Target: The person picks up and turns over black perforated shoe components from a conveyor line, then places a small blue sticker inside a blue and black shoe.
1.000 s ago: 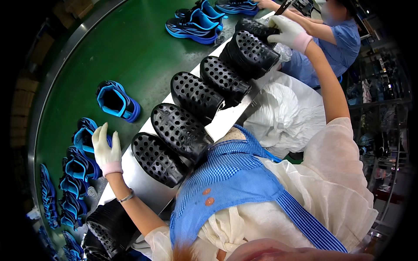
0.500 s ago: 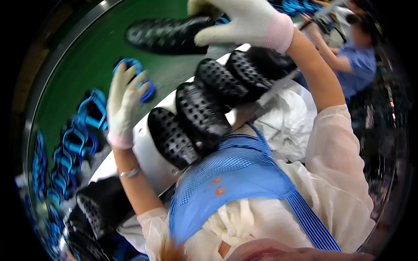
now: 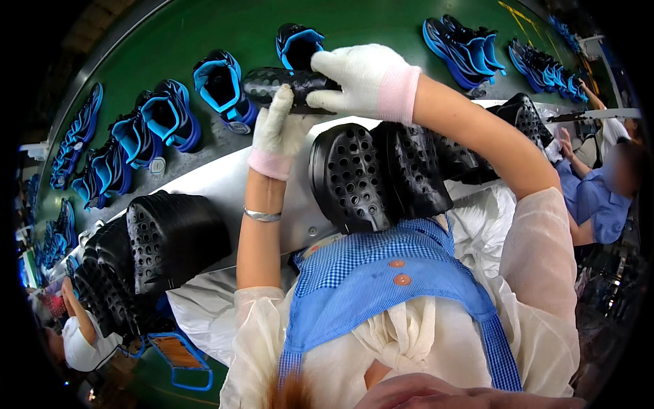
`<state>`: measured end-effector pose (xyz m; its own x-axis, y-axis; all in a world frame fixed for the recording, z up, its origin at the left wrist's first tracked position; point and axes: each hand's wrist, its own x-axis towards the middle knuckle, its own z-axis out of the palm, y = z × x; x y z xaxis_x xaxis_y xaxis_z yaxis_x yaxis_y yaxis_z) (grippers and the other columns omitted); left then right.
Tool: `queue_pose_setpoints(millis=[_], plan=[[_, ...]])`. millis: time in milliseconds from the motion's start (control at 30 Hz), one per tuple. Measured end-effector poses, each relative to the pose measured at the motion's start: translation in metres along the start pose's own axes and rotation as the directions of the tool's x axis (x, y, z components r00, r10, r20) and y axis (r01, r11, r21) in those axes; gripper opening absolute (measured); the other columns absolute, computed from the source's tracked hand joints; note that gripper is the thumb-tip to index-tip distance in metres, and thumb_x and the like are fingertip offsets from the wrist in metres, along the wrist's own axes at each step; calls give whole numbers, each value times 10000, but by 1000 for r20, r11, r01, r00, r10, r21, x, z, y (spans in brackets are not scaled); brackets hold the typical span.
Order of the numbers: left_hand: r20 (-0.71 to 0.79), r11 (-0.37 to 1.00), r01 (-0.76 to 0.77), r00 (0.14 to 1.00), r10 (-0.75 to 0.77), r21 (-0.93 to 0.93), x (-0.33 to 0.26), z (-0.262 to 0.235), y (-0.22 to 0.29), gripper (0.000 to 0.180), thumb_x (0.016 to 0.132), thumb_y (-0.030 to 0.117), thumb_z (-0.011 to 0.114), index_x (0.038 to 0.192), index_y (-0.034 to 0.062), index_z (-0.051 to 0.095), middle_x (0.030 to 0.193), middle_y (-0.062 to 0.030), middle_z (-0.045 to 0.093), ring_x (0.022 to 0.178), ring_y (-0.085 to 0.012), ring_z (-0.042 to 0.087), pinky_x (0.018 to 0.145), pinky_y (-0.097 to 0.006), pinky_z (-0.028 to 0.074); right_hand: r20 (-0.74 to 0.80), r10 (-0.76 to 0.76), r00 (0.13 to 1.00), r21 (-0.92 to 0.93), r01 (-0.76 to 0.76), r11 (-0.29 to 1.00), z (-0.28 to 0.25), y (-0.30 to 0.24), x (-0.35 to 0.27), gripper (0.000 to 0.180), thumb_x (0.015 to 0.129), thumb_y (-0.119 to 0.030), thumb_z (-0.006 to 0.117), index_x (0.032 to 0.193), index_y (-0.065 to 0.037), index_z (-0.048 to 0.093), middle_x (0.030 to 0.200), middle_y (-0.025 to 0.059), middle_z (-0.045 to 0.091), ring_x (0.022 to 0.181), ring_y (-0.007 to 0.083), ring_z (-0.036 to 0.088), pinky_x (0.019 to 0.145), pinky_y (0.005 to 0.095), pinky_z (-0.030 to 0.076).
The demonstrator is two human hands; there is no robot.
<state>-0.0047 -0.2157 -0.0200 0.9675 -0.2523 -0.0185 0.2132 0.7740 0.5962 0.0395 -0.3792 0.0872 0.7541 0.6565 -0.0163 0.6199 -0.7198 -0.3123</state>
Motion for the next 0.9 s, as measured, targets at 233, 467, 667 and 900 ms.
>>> queue_pose_setpoints(millis=[233, 467, 667, 900], plan=[[-39, 982, 118, 993, -114, 144, 15, 6, 6, 401, 920, 313, 576, 1167, 1, 527, 1119, -131, 600, 1013, -245, 594, 838, -424, 524, 29, 46, 999, -36, -44, 998, -3, 21, 0, 414, 778, -438, 562, 732, -30, 621, 647, 151, 613, 636, 314, 623, 613, 398, 511], [-8, 65, -3, 984, 175, 998, 19, 5, 7, 466, 764, 340, 683, 1131, 71, 583, 1118, -144, 529, 886, -269, 623, 778, -369, 506, 67, 124, 990, 44, -127, 991, -14, 50, 9, 479, 757, -493, 582, 709, -21, 649, 624, 163, 600, 613, 308, 606, 608, 378, 497], [56, -268, -26, 993, 104, 963, 56, -12, -24, 296, 849, 252, 587, 1116, 124, 583, 1049, -150, 573, 952, -369, 567, 811, -432, 471, 237, 71, 969, -82, -53, 995, -28, 84, 49, 519, 763, -488, 600, 722, 28, 643, 637, 188, 578, 581, 285, 553, 602, 364, 469], [43, -274, -25, 997, 60, 962, 74, -20, -42, 306, 854, 297, 574, 1033, 52, 616, 984, -155, 607, 857, -326, 613, 781, -413, 490, 246, 176, 953, -266, -108, 958, -1, 59, 93, 381, 721, -351, 557, 789, -1, 689, 759, 211, 647, 718, 348, 637, 683, 390, 519]])
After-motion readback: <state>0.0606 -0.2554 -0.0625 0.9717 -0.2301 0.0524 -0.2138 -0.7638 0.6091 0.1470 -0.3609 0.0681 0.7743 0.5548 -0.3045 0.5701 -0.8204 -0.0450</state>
